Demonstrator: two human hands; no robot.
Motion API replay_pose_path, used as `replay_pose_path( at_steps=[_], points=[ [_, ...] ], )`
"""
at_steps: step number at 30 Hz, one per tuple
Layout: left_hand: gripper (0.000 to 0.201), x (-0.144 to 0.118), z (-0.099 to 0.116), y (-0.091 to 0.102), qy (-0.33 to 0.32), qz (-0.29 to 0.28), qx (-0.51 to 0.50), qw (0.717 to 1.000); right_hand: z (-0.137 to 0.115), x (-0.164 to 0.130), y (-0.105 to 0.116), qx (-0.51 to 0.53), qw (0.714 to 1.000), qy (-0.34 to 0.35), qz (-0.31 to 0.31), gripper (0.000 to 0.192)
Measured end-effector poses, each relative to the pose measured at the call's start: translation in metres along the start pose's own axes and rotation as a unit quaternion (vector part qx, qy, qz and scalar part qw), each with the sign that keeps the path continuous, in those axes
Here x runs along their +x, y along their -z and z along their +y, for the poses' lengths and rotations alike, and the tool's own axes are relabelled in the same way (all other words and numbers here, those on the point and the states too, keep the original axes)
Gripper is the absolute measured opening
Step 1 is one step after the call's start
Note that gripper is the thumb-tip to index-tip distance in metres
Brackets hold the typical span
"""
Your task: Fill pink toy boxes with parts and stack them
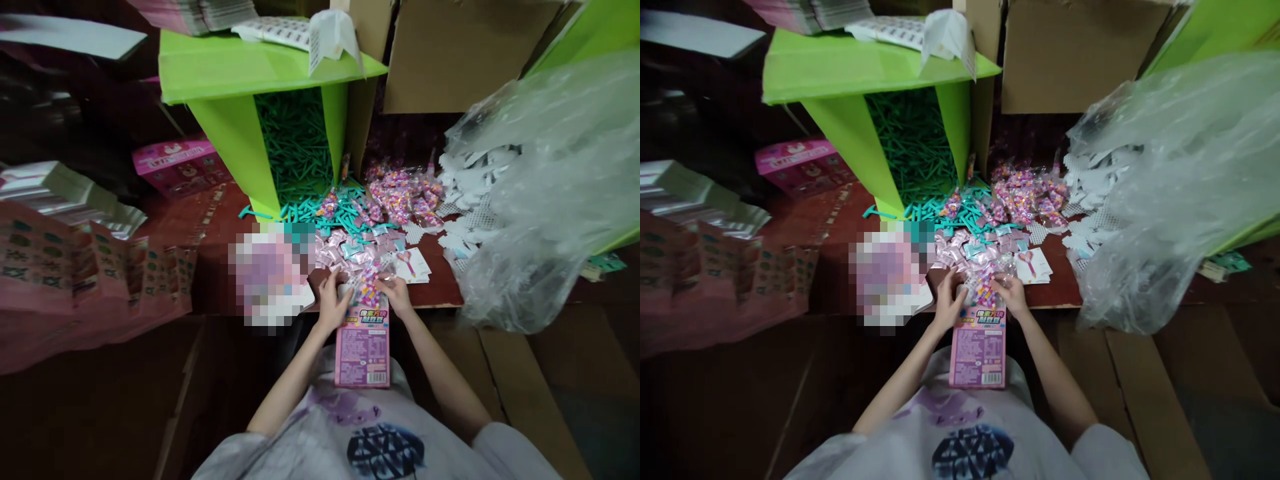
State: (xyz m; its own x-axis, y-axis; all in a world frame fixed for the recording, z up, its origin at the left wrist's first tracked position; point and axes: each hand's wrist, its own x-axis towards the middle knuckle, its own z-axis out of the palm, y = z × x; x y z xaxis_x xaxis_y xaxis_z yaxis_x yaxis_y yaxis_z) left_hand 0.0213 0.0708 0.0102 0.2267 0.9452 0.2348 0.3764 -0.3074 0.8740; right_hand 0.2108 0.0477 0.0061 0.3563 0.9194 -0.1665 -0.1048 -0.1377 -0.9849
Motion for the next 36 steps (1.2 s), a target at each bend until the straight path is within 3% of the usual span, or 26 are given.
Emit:
replay_pose_path(
  at_steps=[7,10,13,16,18,21,23,26,29,31,34,36],
  points=[
    [0.034,0.026,0.002,0.000,0.006,-0.064,-0.079,0.995,-0.021,0.010,-0.002,-0.057,0.989,0.052,-0.128,0.024],
    [0.030,0.027,-0.002,-0.001,-0.005,-0.089,-0.047,0.995,-0.026,0.019,0.002,-0.091,0.982,0.059,-0.155,0.023],
    [0.032,0.020,-0.007,-0.002,-0.002,-0.040,-0.021,0.999,-0.025,0.022,0.006,-0.116,0.971,0.047,-0.202,0.021],
    [0.040,0.018,-0.010,-0.001,0.017,0.016,-0.085,0.996,-0.020,0.018,0.004,-0.144,0.955,0.026,-0.259,0.020],
    [0.047,0.021,-0.009,0.000,0.034,-0.009,-0.136,0.990,-0.017,0.013,0.000,-0.153,0.957,0.058,-0.240,0.020],
    [0.044,0.027,-0.008,0.000,0.046,-0.047,-0.166,0.984,-0.012,0.002,-0.004,-0.136,0.969,0.130,-0.160,0.022],
    [0.042,0.029,-0.009,-0.003,0.040,-0.064,-0.178,0.981,-0.007,-0.005,-0.005,-0.112,0.979,0.139,-0.095,0.022],
    [0.043,0.033,-0.013,-0.011,0.059,-0.059,-0.177,0.981,0.000,-0.014,-0.006,-0.049,0.989,0.129,0.061,0.022],
    [0.036,0.041,-0.011,-0.018,0.084,-0.015,-0.101,0.991,0.004,-0.017,-0.008,0.022,0.967,0.131,0.218,0.023],
    [0.035,0.049,-0.006,-0.021,0.078,-0.008,-0.021,0.997,0.004,-0.019,-0.008,0.037,0.969,0.114,0.215,0.022],
    [0.038,0.058,0.005,-0.024,0.042,-0.063,0.102,0.992,0.004,-0.023,-0.005,0.010,0.994,0.076,0.078,0.018],
    [0.034,0.061,0.009,-0.026,0.015,-0.113,0.154,0.981,0.004,-0.027,-0.002,-0.006,0.997,0.068,0.030,0.014]
  ],
)
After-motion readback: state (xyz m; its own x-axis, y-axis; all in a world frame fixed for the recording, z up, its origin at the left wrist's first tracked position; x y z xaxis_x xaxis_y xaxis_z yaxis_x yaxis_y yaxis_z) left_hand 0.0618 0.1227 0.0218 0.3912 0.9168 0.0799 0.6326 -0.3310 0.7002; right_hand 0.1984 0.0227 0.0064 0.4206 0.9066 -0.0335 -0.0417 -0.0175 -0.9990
